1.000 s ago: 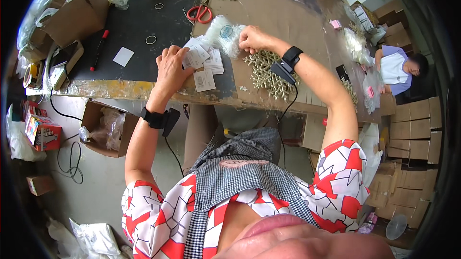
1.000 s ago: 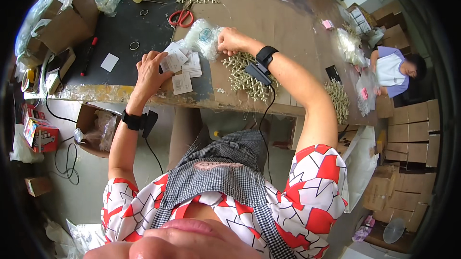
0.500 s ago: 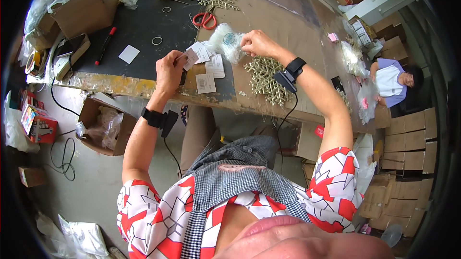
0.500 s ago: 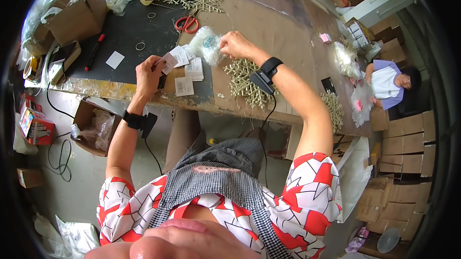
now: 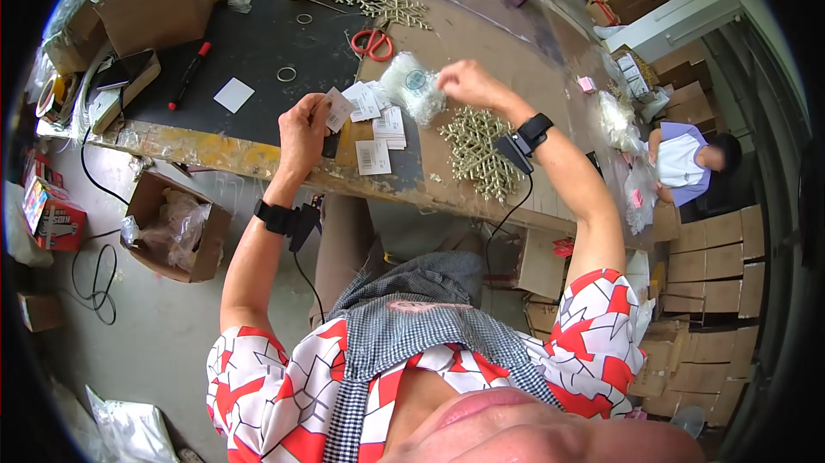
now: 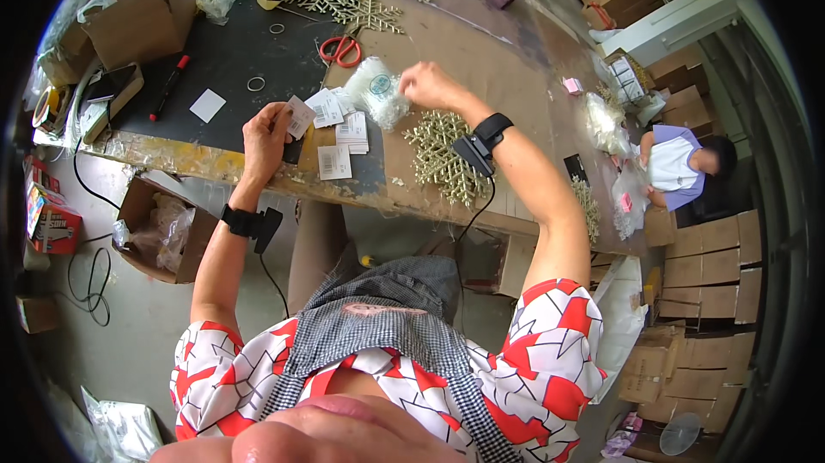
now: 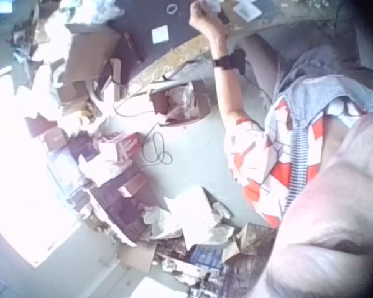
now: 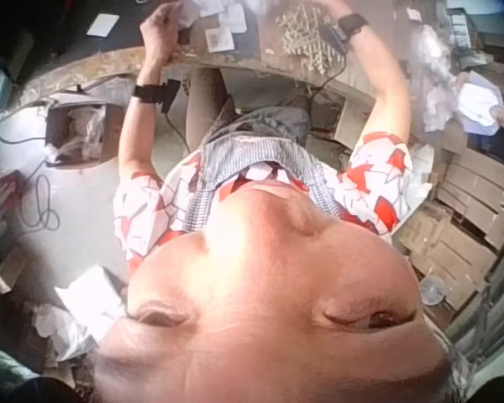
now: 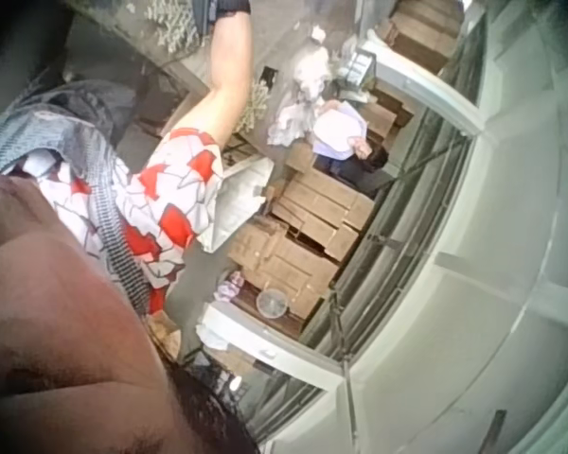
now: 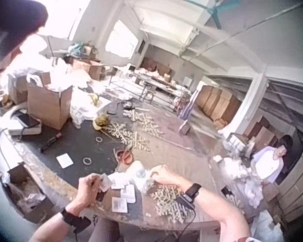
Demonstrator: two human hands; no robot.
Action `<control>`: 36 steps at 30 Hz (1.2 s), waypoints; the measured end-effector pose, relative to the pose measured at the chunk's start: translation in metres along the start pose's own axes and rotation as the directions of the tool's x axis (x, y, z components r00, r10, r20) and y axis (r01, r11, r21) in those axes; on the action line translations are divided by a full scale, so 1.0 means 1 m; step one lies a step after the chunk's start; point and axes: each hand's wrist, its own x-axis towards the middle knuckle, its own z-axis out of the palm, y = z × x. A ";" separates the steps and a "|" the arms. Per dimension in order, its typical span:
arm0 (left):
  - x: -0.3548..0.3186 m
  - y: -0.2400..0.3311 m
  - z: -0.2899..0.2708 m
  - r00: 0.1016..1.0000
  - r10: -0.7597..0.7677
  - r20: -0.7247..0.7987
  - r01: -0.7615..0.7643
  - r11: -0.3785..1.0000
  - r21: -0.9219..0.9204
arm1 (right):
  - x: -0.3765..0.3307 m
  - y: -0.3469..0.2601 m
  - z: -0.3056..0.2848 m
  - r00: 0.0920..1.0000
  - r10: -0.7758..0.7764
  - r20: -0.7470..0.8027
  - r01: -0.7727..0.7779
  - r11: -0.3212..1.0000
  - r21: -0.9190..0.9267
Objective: Attaching price tags and labels to plastic snowflake decorations using plastic ties.
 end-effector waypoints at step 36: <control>0.011 0.014 0.064 0.637 0.128 0.760 -0.361 0.921 0.148 | -0.044 -0.043 0.034 0.985 -0.161 0.062 0.127 0.920 0.372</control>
